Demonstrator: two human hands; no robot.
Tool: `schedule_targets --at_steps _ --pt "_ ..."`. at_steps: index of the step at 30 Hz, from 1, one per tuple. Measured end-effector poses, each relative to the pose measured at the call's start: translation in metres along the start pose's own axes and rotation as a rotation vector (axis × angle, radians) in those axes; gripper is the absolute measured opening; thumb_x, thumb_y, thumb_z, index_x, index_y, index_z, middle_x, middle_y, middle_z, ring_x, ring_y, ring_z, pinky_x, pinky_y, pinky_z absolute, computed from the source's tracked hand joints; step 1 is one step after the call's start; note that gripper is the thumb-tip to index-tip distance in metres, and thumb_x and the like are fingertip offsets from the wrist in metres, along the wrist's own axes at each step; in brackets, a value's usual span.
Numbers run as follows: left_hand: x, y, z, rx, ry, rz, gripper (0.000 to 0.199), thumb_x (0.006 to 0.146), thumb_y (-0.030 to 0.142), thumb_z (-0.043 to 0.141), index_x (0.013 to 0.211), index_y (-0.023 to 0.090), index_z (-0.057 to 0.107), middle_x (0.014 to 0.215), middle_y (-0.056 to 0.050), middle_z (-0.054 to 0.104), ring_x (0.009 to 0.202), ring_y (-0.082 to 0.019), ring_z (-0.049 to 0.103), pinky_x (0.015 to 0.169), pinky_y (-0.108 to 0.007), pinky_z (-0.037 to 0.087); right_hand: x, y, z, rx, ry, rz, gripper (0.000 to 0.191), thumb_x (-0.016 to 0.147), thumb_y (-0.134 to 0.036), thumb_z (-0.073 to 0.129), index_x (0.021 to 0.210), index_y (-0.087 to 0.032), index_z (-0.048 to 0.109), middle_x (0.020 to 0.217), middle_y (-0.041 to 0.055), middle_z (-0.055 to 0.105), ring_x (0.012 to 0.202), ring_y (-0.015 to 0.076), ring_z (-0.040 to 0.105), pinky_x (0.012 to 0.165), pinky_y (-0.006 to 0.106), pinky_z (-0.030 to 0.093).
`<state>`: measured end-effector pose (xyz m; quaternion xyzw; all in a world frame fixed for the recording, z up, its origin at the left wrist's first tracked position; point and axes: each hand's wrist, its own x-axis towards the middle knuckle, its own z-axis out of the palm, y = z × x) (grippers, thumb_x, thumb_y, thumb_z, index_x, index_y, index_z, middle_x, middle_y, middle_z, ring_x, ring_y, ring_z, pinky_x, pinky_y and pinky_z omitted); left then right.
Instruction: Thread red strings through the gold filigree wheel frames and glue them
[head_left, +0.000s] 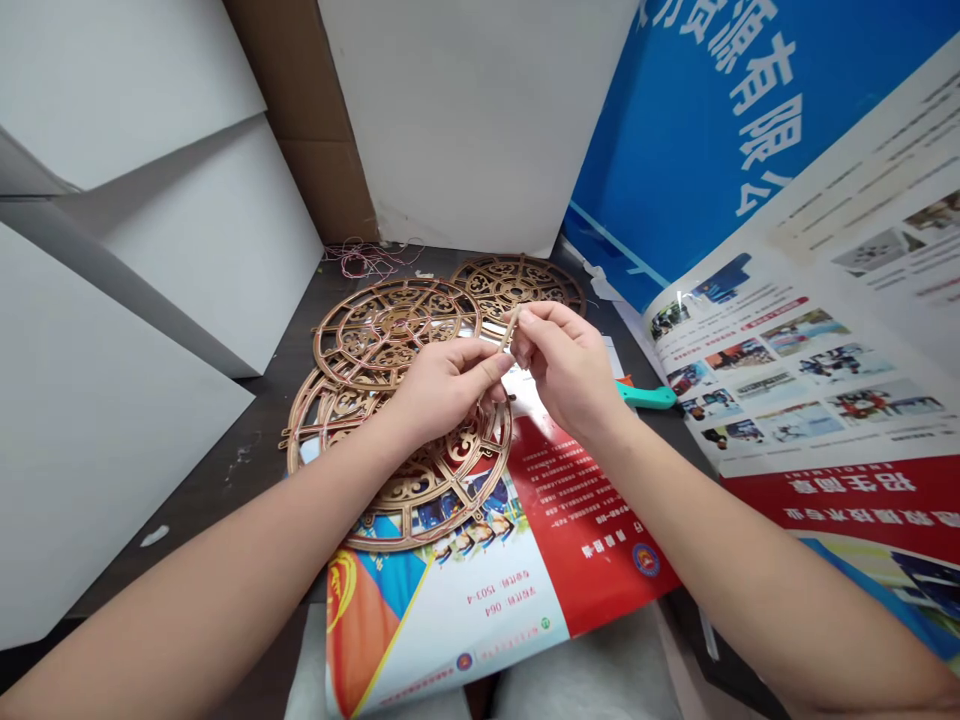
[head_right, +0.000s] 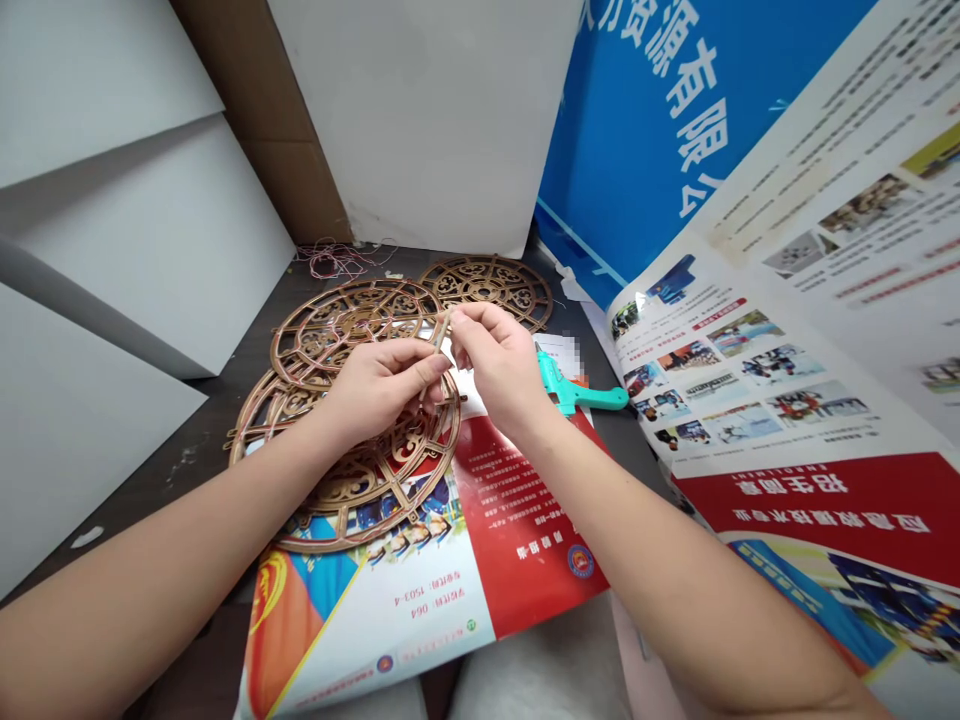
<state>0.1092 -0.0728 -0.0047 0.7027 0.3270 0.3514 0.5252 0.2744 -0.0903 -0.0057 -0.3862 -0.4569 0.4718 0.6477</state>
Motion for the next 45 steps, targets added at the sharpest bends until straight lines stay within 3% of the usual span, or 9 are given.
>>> schedule_targets --at_steps 7,20,27,32,40,45 --pt "-0.0007 0.003 0.0009 0.024 0.049 -0.001 0.03 0.096 0.042 0.071 0.08 0.017 0.07 0.067 -0.001 0.069 0.058 -0.013 0.059 0.058 -0.026 0.046 -0.0009 -0.0009 0.002 -0.016 0.012 0.031 0.014 0.082 -0.026 0.078 0.094 -0.02 0.073 0.089 -0.0012 0.068 0.067 0.0082 0.051 0.066 0.025 0.046" --pt "-0.0018 -0.004 0.0067 0.208 0.064 0.04 0.029 0.094 0.042 0.072 0.079 0.017 0.072 0.072 0.0 0.07 0.065 -0.014 0.059 0.063 -0.028 0.043 -0.0027 0.0045 0.0052 -0.14 0.086 0.008 0.016 0.092 -0.034 0.067 0.084 -0.021 0.067 0.064 -0.0041 0.052 0.059 0.0104 0.045 0.054 0.025 0.037" --pt "-0.0013 0.0011 0.0062 0.086 0.138 -0.027 0.033 0.09 0.046 0.077 0.075 0.018 0.067 0.063 0.003 0.065 0.054 -0.012 0.054 0.053 -0.027 0.039 -0.0018 0.0023 0.0028 -0.09 0.018 0.022 0.017 0.089 -0.035 0.073 0.097 -0.02 0.075 0.076 -0.0021 0.06 0.066 0.0103 0.051 0.06 0.025 0.044" --pt "0.0 -0.0034 0.0053 0.095 0.151 -0.009 0.031 0.088 0.045 0.078 0.076 0.019 0.067 0.066 0.001 0.065 0.058 -0.013 0.054 0.056 -0.028 0.04 -0.0029 0.0026 0.0035 -0.11 0.034 0.034 0.015 0.085 -0.031 0.075 0.096 -0.021 0.076 0.084 -0.0009 0.065 0.068 0.0101 0.052 0.061 0.025 0.046" --pt "-0.0004 -0.0058 0.007 0.128 0.119 0.002 0.03 0.089 0.045 0.075 0.076 0.019 0.067 0.066 0.0 0.066 0.059 -0.015 0.056 0.058 -0.03 0.041 -0.0014 0.0045 0.0051 -0.138 0.082 0.018 0.017 0.088 -0.036 0.072 0.09 -0.019 0.074 0.073 -0.0029 0.058 0.065 0.0103 0.048 0.063 0.026 0.042" --pt "-0.0016 -0.0035 0.0082 0.184 0.135 0.026 0.028 0.088 0.043 0.076 0.075 0.019 0.068 0.067 0.003 0.065 0.061 -0.014 0.055 0.06 -0.03 0.041 -0.001 0.0048 0.0045 -0.114 0.08 0.015 0.016 0.091 -0.033 0.067 0.085 -0.02 0.074 0.063 -0.004 0.051 0.06 0.0107 0.044 0.056 0.026 0.035"
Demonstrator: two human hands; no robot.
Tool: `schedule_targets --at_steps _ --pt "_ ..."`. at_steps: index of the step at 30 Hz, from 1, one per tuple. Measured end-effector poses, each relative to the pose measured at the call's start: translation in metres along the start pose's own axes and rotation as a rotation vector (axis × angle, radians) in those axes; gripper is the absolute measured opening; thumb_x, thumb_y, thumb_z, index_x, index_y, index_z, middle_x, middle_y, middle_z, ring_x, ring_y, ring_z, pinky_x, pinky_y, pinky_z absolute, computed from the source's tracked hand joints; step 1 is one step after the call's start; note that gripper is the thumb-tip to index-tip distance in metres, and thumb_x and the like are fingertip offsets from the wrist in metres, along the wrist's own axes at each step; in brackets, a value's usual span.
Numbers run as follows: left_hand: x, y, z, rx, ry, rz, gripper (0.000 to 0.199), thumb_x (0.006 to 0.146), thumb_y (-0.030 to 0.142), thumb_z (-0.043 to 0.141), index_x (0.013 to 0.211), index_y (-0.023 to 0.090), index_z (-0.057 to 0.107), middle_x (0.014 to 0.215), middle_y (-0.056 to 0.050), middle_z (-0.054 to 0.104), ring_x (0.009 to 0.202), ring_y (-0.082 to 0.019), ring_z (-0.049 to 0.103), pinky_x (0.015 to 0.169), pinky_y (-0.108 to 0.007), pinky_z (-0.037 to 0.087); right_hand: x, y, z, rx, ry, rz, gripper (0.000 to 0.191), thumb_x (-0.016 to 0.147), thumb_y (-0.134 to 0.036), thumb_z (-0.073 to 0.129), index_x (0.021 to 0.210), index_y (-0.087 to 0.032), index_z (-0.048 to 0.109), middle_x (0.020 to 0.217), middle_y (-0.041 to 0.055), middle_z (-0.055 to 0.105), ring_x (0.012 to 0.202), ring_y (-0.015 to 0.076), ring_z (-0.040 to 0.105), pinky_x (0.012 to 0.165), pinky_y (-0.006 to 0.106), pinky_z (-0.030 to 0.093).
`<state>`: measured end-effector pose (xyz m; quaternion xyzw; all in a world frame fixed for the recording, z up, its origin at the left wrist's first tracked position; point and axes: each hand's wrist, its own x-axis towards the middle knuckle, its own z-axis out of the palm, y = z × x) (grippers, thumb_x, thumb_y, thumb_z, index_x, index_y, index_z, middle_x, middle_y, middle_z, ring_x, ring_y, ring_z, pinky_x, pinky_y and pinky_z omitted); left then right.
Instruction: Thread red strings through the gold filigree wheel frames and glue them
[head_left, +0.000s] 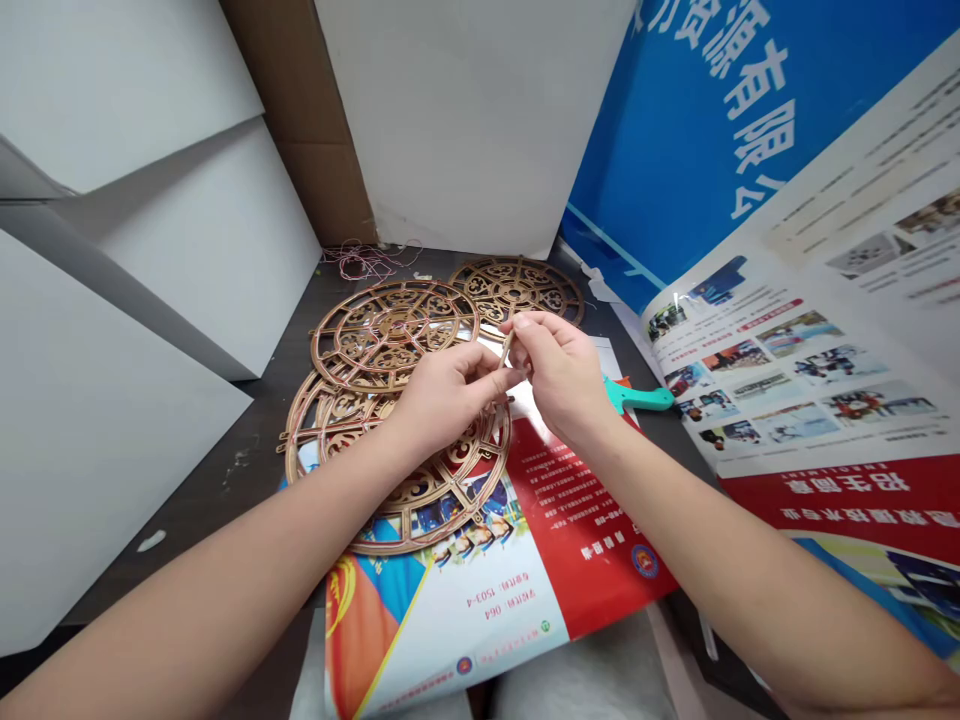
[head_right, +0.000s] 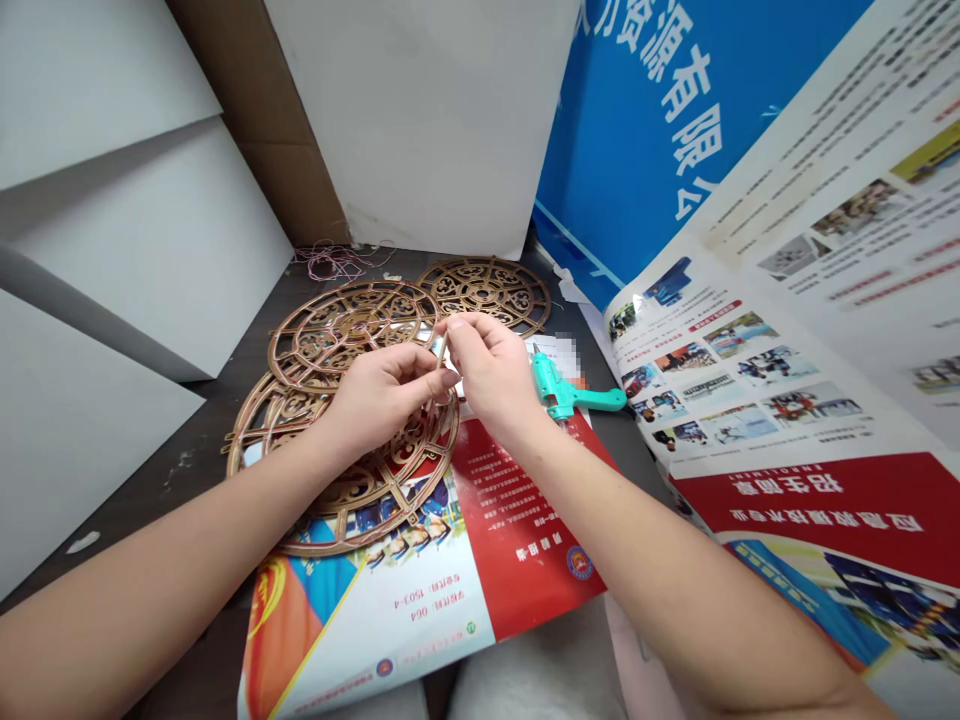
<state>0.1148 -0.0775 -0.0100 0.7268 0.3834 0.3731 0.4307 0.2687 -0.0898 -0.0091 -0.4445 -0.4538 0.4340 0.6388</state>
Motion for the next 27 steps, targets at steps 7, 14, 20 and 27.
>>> schedule_targets --at_steps 7,14,20,27 --pt "0.0 -0.001 -0.002 0.017 0.023 -0.001 0.029 0.09 0.044 0.076 0.077 0.02 0.066 0.067 0.004 0.062 0.063 -0.014 0.052 0.062 -0.031 0.039 0.0 -0.006 -0.001 0.083 -0.038 0.019 0.014 0.09 -0.033 0.07 0.089 -0.02 0.077 0.064 -0.0033 0.052 0.062 0.0113 0.045 0.059 0.028 0.036" --pt "0.002 -0.004 -0.006 0.039 0.037 0.002 0.026 0.092 0.045 0.074 0.084 0.02 0.071 0.075 0.002 0.067 0.068 -0.015 0.055 0.066 -0.032 0.04 0.004 -0.009 -0.005 0.129 -0.049 0.023 0.015 0.082 -0.027 0.073 0.095 -0.02 0.076 0.069 -0.0027 0.058 0.063 0.0115 0.048 0.061 0.029 0.039" --pt "0.002 -0.001 -0.007 0.082 0.036 0.027 0.026 0.092 0.044 0.073 0.083 0.02 0.074 0.071 0.003 0.063 0.068 -0.015 0.053 0.068 -0.031 0.04 0.007 -0.006 -0.012 0.063 -0.082 -0.06 0.016 0.088 -0.034 0.074 0.1 -0.023 0.075 0.073 -0.0019 0.059 0.066 0.0125 0.05 0.064 0.03 0.043" --pt "0.002 0.0 -0.008 0.101 0.022 0.026 0.024 0.092 0.042 0.074 0.081 0.021 0.074 0.067 0.004 0.061 0.064 -0.014 0.052 0.066 -0.03 0.04 0.012 0.0 -0.018 -0.01 -0.087 -0.124 0.03 0.085 -0.05 0.081 0.093 -0.025 0.067 0.078 -0.002 0.057 0.068 0.0124 0.049 0.064 0.029 0.042"
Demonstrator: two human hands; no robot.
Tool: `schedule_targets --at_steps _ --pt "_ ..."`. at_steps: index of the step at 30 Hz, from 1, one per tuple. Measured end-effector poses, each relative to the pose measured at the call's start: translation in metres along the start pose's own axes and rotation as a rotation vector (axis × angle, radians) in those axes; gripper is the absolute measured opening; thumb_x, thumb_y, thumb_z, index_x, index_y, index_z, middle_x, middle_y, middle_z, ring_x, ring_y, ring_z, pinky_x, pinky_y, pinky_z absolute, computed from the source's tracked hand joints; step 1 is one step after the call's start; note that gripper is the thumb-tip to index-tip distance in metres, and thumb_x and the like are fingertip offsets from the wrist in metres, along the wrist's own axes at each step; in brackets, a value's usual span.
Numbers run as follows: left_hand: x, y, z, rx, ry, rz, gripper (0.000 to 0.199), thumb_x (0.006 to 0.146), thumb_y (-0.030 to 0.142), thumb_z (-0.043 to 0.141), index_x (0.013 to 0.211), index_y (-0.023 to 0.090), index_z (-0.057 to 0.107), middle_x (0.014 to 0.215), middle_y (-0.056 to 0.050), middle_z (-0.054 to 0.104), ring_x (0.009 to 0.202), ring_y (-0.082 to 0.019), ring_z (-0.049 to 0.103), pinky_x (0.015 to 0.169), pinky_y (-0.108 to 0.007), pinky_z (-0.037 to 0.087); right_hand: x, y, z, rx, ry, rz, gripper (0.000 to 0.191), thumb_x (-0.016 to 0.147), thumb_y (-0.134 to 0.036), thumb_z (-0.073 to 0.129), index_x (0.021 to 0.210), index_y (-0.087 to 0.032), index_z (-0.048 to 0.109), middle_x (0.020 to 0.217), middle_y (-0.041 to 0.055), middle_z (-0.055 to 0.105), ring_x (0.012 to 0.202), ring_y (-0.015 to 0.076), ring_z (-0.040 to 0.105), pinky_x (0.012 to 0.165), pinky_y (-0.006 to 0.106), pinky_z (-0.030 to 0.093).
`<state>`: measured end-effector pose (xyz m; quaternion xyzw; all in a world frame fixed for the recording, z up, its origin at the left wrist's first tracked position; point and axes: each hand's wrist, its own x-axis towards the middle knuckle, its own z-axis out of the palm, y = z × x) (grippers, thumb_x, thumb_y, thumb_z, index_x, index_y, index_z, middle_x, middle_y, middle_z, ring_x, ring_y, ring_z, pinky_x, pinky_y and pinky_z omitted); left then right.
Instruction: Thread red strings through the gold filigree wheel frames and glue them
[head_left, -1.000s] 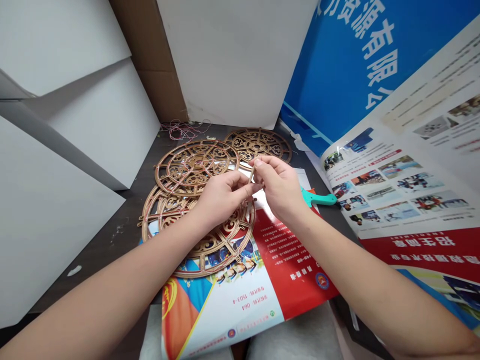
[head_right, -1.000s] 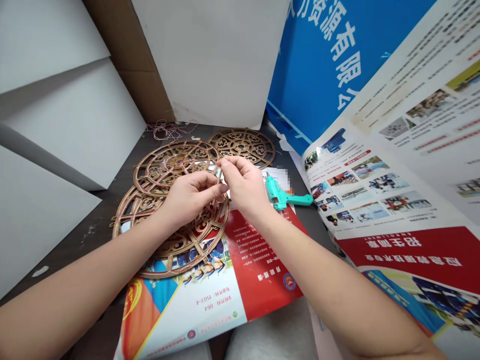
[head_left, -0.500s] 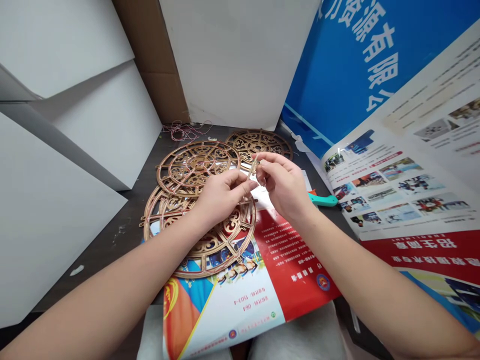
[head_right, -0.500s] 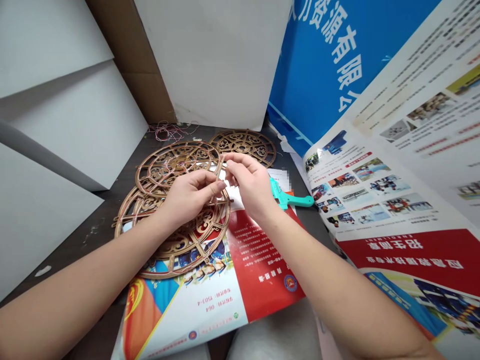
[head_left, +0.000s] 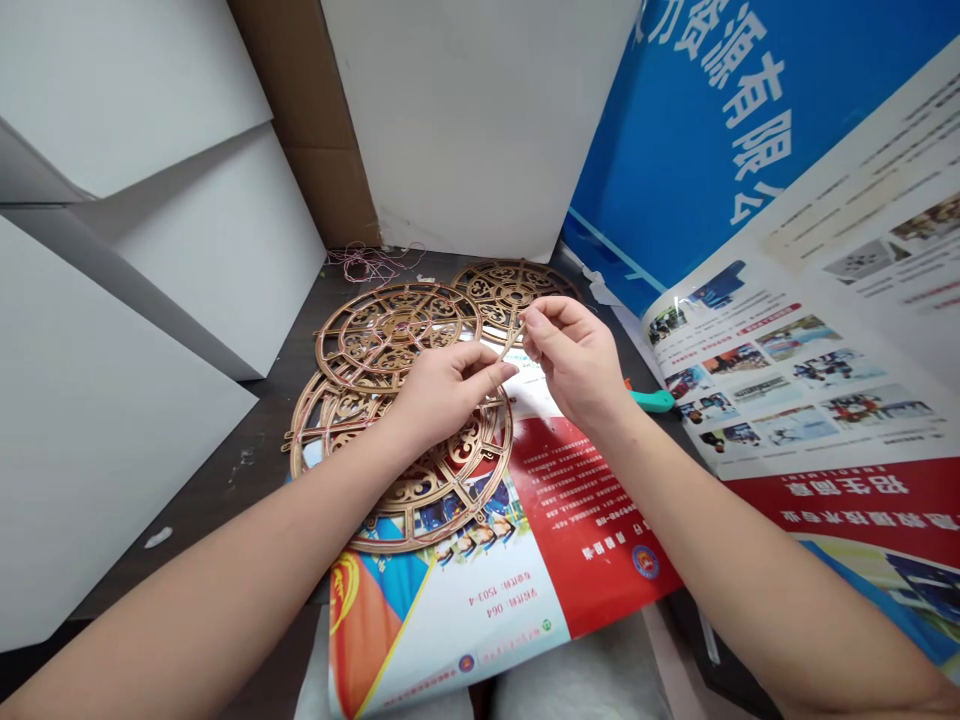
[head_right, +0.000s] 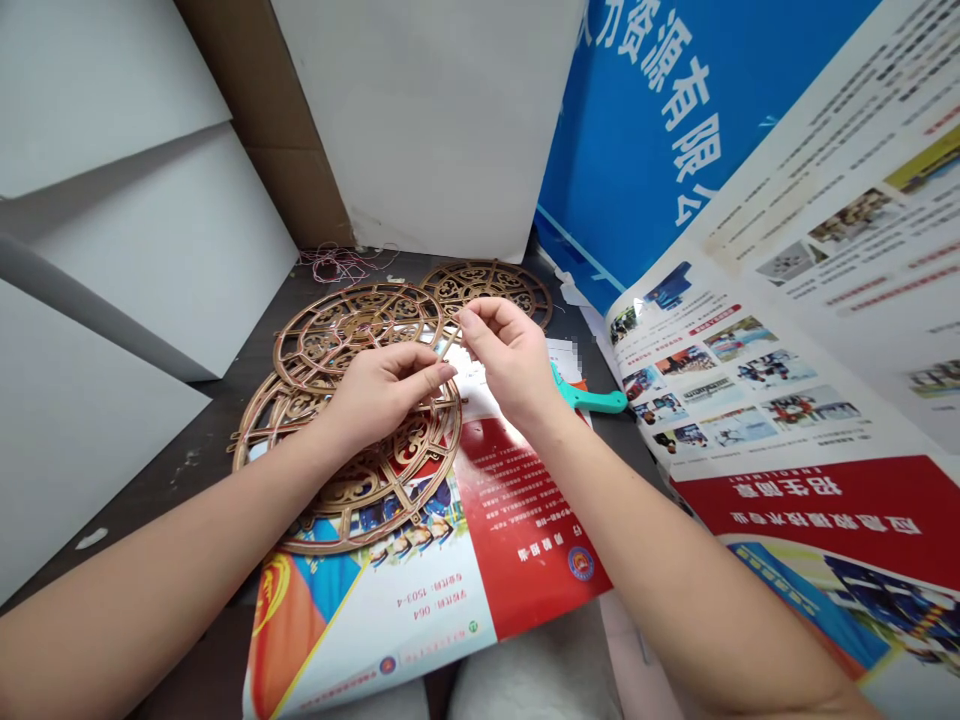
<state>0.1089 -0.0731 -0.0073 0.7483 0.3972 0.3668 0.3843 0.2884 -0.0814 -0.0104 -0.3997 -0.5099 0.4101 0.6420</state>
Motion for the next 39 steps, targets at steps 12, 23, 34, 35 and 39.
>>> schedule_targets --at_steps 12,23,34,35,39 --pt "0.005 -0.002 -0.005 -0.061 0.042 0.014 0.02 0.094 0.039 0.071 0.094 0.021 0.081 0.085 -0.002 0.077 0.079 -0.019 0.067 0.076 -0.031 0.05 0.005 -0.003 -0.011 -0.151 -0.024 -0.077 0.032 0.087 -0.051 0.081 0.089 -0.024 0.066 0.08 -0.0009 0.058 0.071 0.014 0.049 0.066 0.03 0.041" --pt "0.007 -0.007 -0.012 0.181 0.193 0.142 0.019 0.098 0.033 0.065 0.099 0.022 0.082 0.098 -0.004 0.078 0.094 -0.021 0.068 0.087 -0.032 0.049 0.007 -0.008 -0.017 -0.753 -0.087 -0.31 0.008 0.093 -0.019 0.061 0.086 -0.023 0.061 0.085 0.0028 0.065 0.076 0.0184 0.053 0.071 0.035 0.04" --pt "0.007 -0.005 -0.011 0.189 0.137 0.067 0.023 0.097 0.037 0.066 0.095 0.023 0.083 0.097 -0.003 0.081 0.092 -0.023 0.071 0.083 -0.034 0.048 0.01 -0.009 -0.019 -0.991 -0.151 -0.378 0.013 0.09 -0.012 0.055 0.083 -0.024 0.055 0.088 0.0073 0.066 0.084 0.023 0.057 0.074 0.037 0.041" --pt "0.007 -0.005 -0.011 0.143 0.125 0.031 0.024 0.096 0.039 0.066 0.094 0.022 0.083 0.096 -0.003 0.082 0.09 -0.023 0.071 0.082 -0.034 0.049 0.009 -0.009 -0.019 -0.984 -0.143 -0.379 0.013 0.089 -0.012 0.055 0.083 -0.024 0.055 0.088 0.0072 0.066 0.083 0.0229 0.057 0.074 0.037 0.04" --pt "0.009 -0.004 -0.011 0.014 0.113 -0.03 0.025 0.093 0.041 0.07 0.089 0.02 0.082 0.086 -0.002 0.08 0.082 -0.022 0.069 0.075 -0.032 0.049 0.009 -0.008 -0.018 -0.921 -0.103 -0.365 0.012 0.089 -0.014 0.056 0.083 -0.024 0.054 0.088 0.0065 0.067 0.082 0.0223 0.057 0.072 0.036 0.04"
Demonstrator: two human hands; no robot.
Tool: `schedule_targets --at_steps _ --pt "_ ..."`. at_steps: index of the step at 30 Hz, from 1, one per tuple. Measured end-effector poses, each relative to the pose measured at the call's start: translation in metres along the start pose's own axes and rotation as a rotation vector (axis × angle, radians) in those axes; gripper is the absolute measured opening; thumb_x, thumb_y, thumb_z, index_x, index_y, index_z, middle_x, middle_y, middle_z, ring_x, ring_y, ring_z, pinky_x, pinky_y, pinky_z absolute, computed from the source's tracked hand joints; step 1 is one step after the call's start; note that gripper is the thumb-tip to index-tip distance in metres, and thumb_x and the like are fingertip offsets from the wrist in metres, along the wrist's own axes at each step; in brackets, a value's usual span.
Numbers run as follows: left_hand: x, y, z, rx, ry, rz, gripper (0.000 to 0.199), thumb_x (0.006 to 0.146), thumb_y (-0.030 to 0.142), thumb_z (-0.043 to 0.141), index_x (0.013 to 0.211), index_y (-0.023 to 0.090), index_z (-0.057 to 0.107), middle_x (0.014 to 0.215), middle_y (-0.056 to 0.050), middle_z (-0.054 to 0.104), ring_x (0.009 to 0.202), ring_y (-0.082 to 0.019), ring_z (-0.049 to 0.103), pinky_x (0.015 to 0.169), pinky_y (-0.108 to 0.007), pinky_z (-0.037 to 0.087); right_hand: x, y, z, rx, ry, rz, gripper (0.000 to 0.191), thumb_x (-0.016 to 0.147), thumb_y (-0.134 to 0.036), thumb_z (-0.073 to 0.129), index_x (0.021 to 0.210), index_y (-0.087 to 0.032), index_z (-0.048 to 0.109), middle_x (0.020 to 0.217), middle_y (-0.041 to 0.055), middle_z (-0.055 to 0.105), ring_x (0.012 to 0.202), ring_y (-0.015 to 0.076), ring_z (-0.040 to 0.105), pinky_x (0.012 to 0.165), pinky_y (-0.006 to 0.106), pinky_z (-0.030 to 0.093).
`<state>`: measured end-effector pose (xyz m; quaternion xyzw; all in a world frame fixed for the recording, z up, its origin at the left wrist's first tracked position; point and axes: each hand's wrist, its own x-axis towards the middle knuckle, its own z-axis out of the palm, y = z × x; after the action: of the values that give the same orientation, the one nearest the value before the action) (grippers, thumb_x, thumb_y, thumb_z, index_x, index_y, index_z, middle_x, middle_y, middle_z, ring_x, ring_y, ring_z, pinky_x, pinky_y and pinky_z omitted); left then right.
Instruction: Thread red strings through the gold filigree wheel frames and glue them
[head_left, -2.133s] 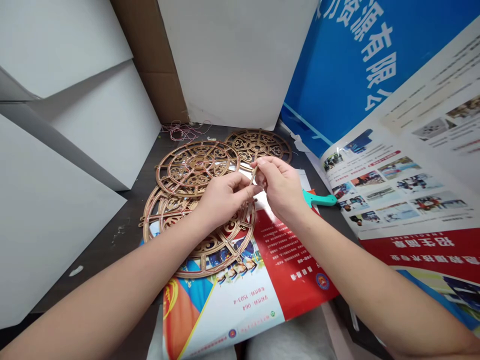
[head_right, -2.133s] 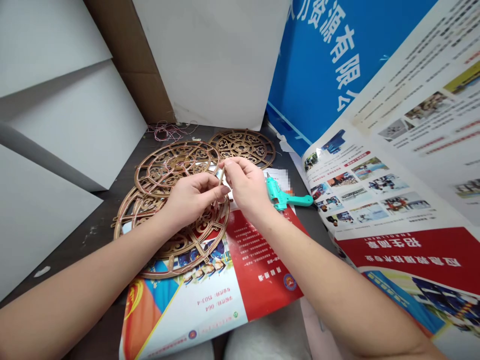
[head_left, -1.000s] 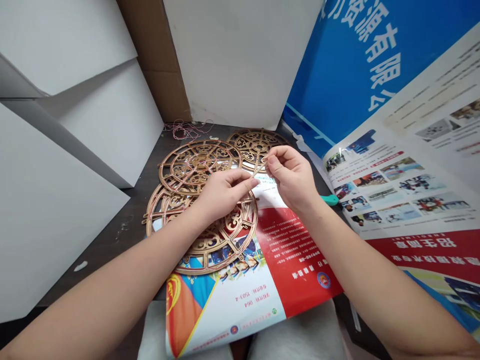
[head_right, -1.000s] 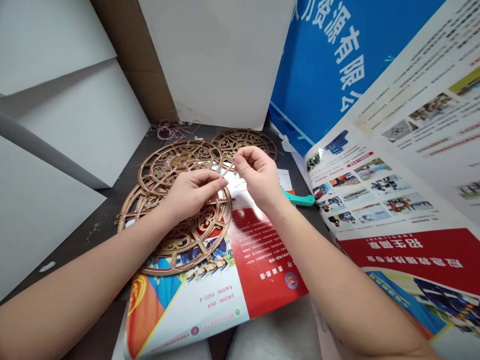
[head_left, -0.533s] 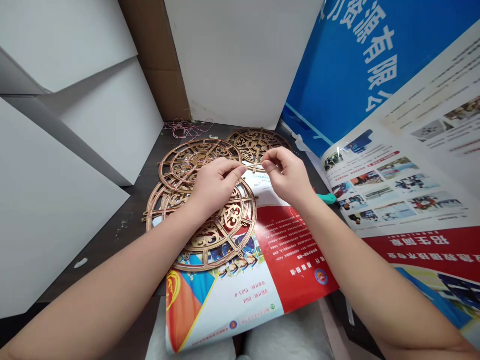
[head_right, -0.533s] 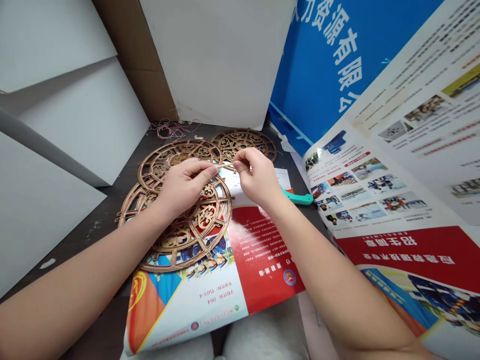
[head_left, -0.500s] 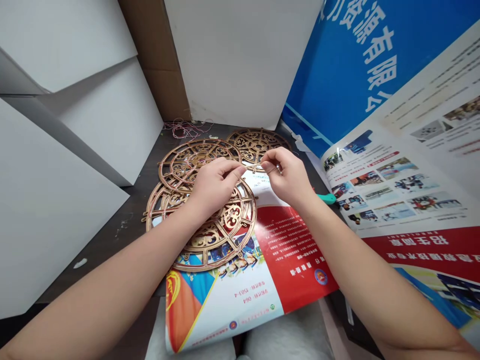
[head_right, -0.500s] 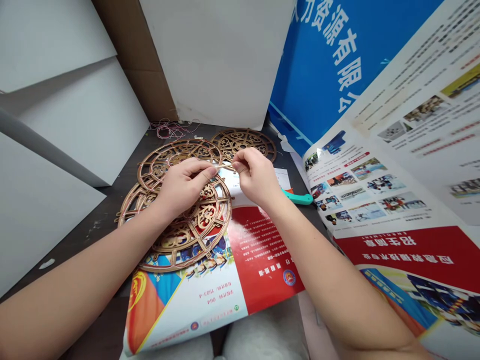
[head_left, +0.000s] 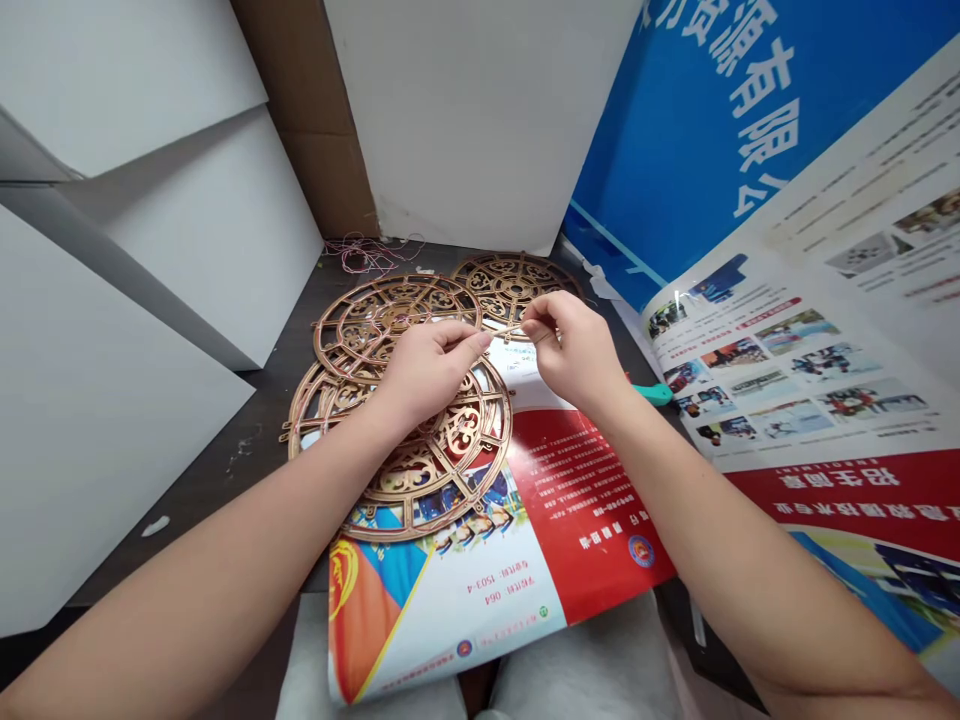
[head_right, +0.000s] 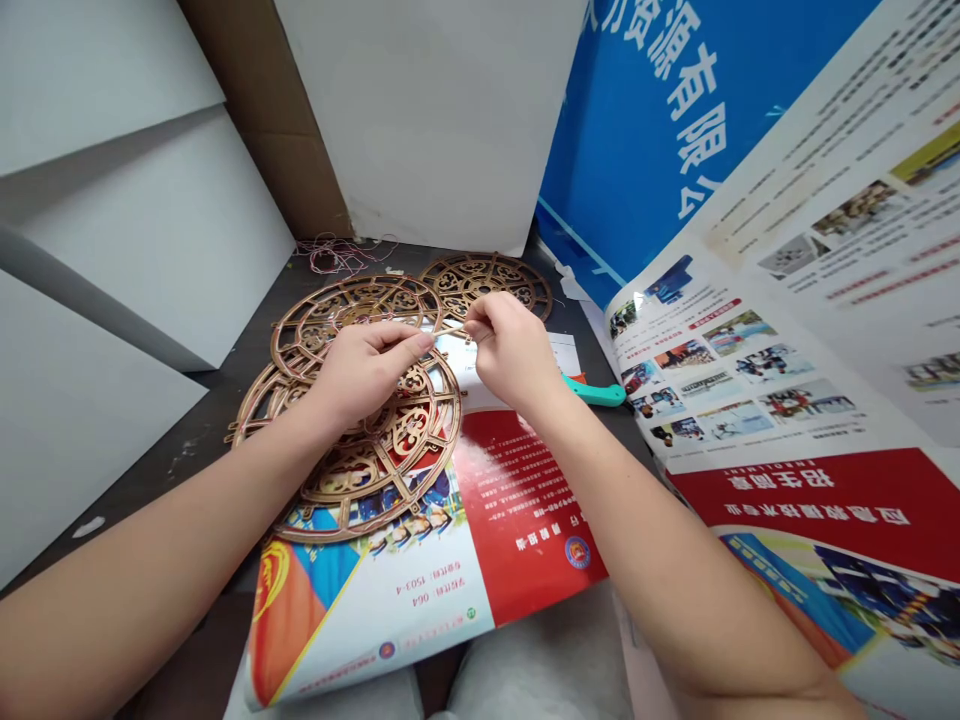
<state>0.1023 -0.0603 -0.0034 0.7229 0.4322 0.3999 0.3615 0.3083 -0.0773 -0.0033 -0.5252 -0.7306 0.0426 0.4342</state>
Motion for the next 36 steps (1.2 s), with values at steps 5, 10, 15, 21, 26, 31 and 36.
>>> schedule_targets --at_steps 5,10,15,21,26,31,36 --pt "0.0028 -0.0013 -0.0005 -0.151 -0.019 -0.065 0.026 0.088 0.043 0.076 0.083 0.018 0.082 0.079 -0.003 0.077 0.075 -0.019 0.064 0.071 -0.03 0.047 -0.0001 -0.0014 0.0005 0.12 -0.013 0.088 0.01 0.09 -0.016 0.057 0.083 -0.023 0.055 0.082 0.0029 0.063 0.073 0.0186 0.051 0.069 0.035 0.037" --pt "0.003 -0.0035 -0.0009 -0.268 -0.046 -0.116 0.03 0.087 0.047 0.078 0.08 0.018 0.081 0.08 -0.004 0.076 0.074 -0.018 0.062 0.072 -0.031 0.047 -0.0004 -0.0022 0.0008 0.193 -0.03 0.156 0.008 0.091 -0.02 0.059 0.083 -0.023 0.057 0.075 -0.0001 0.058 0.067 0.0161 0.046 0.064 0.034 0.033" --pt "0.0027 -0.0021 -0.0006 -0.284 -0.063 -0.118 0.029 0.087 0.045 0.078 0.078 0.017 0.08 0.079 -0.004 0.075 0.073 -0.018 0.061 0.071 -0.031 0.046 0.0001 -0.0014 0.0004 0.268 -0.045 0.222 0.007 0.089 -0.021 0.06 0.083 -0.022 0.058 0.073 -0.001 0.057 0.066 0.0149 0.046 0.062 0.033 0.033" --pt "0.0033 -0.0021 -0.0026 -0.212 -0.064 -0.076 0.032 0.086 0.048 0.077 0.083 0.016 0.081 0.08 -0.005 0.075 0.077 -0.019 0.061 0.072 -0.031 0.045 0.0012 -0.0021 -0.0018 0.289 -0.063 0.243 0.008 0.088 -0.018 0.06 0.081 -0.021 0.057 0.073 -0.001 0.056 0.065 0.0141 0.046 0.062 0.032 0.033" --pt "0.0028 -0.0022 -0.004 -0.192 -0.079 -0.077 0.034 0.087 0.049 0.076 0.081 0.016 0.08 0.077 -0.005 0.074 0.075 -0.018 0.059 0.071 -0.031 0.043 0.0017 -0.004 -0.0053 0.231 -0.092 0.234 0.009 0.088 -0.017 0.058 0.081 -0.021 0.056 0.074 -0.0009 0.056 0.067 0.0142 0.045 0.063 0.031 0.033" --pt "0.004 -0.0041 -0.0035 -0.165 -0.097 -0.079 0.034 0.088 0.048 0.074 0.08 0.016 0.079 0.076 -0.004 0.072 0.073 -0.018 0.058 0.07 -0.032 0.041 0.0016 -0.0054 -0.0049 0.21 -0.1 0.242 0.008 0.089 -0.018 0.056 0.083 -0.022 0.056 0.074 -0.0002 0.056 0.067 0.0154 0.045 0.064 0.032 0.034" --pt "0.0046 -0.0052 -0.004 -0.161 -0.115 -0.082 0.033 0.087 0.048 0.074 0.079 0.016 0.079 0.073 -0.004 0.069 0.07 -0.017 0.055 0.067 -0.032 0.038 0.0013 -0.0061 -0.0053 0.12 -0.071 0.195 0.008 0.087 -0.016 0.054 0.083 -0.022 0.054 0.076 0.001 0.057 0.069 0.0165 0.045 0.067 0.033 0.034"
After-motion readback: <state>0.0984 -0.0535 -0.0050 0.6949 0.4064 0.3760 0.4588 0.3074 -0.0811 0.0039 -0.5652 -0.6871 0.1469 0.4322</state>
